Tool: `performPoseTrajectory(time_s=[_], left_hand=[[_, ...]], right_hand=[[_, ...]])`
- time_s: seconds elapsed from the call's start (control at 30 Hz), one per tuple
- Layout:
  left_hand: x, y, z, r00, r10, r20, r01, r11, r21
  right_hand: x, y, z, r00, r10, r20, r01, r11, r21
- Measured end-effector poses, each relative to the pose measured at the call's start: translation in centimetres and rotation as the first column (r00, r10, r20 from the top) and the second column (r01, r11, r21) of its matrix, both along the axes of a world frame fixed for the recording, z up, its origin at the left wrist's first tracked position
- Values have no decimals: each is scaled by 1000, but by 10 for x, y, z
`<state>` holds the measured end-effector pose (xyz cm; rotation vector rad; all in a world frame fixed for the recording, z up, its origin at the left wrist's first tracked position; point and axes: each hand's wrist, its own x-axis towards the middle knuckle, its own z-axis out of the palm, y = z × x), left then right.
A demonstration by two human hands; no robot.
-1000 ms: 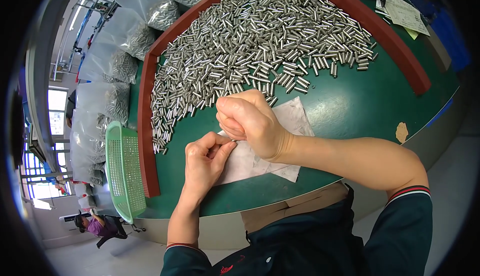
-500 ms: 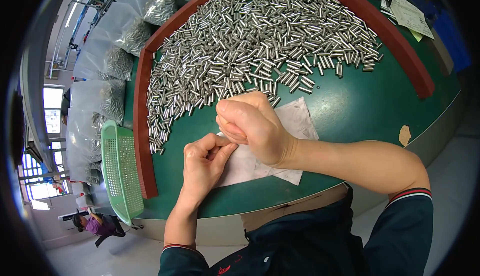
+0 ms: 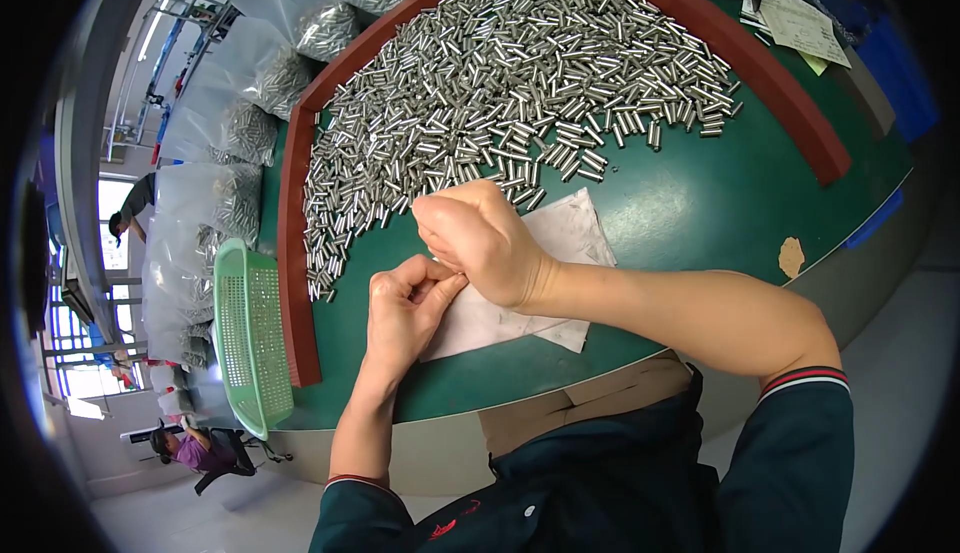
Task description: Inspecting and cleaning small cylindrical metal components at a factory workbench.
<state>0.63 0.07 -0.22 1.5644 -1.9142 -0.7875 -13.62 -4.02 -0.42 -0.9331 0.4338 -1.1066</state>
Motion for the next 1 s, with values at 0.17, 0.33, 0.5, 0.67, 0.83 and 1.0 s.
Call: performPoseTrajectory(time_s=[0.17, 0.33, 0.5, 0.67, 0.83, 1.0], left_hand=[[5, 2, 1, 1000, 26, -10, -26, 1000, 13], [26, -3, 3, 312, 318, -895, 287, 866, 408], [39, -8, -3, 228, 450, -863, 291, 815, 502], [43, -10, 0, 222, 480, -849, 265, 808, 526], [37, -14, 8, 203, 535, -820, 116, 819, 563], [61, -23, 0, 655, 387, -649, -232, 921, 314]], right_hand=[[-11, -9, 15, 982, 36, 187, -49, 997, 67], [-16, -8, 7, 971, 22, 238, -55, 990, 133], [-14, -7, 4, 968, 57, 245, -101, 980, 170], [-12, -8, 5, 972, 69, 227, -104, 983, 148], [-12, -10, 3, 986, 61, 154, -83, 987, 140], [-11, -8, 3, 986, 66, 150, -87, 987, 136]])
